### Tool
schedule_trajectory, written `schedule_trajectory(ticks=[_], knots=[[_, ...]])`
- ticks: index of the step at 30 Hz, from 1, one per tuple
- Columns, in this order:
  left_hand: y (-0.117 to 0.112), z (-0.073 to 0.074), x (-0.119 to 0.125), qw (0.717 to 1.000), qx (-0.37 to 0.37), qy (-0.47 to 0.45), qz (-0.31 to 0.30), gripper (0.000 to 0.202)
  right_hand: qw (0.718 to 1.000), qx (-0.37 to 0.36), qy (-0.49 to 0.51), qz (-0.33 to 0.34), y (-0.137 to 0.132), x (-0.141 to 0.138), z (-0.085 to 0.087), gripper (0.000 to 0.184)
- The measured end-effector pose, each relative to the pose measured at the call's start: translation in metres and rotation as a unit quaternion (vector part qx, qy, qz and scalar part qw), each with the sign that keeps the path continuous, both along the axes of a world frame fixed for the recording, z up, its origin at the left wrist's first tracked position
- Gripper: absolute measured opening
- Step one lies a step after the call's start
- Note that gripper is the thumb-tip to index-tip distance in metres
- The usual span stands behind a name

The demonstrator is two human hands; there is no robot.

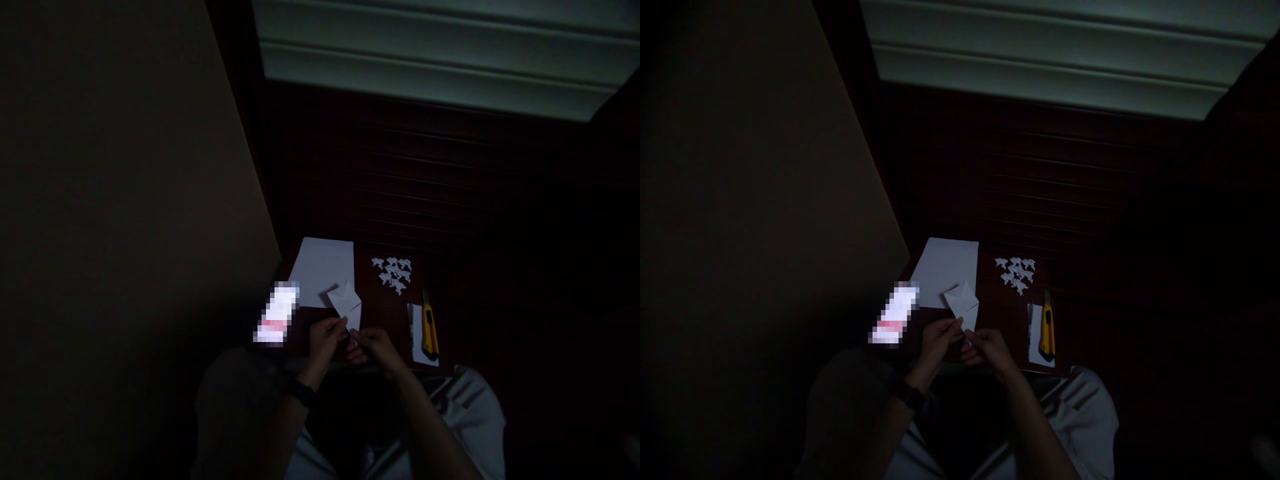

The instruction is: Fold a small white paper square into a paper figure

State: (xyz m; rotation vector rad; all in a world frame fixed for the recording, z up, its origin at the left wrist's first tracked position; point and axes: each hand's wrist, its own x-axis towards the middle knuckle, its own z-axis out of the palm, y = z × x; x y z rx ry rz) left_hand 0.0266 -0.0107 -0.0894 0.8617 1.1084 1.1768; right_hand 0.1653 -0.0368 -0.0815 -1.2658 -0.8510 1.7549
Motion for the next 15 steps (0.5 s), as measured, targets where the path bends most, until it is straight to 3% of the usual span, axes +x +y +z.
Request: schedule_trajectory(ticks=[15], knots=[[-0.0018, 0.0028, -0.0007, 1.000, 0.006, 0.000, -0.017, 0.032, 1.000, 0.016, -0.015, 0.018, 0.0024, 0.0046, -0.0049, 0.039]])
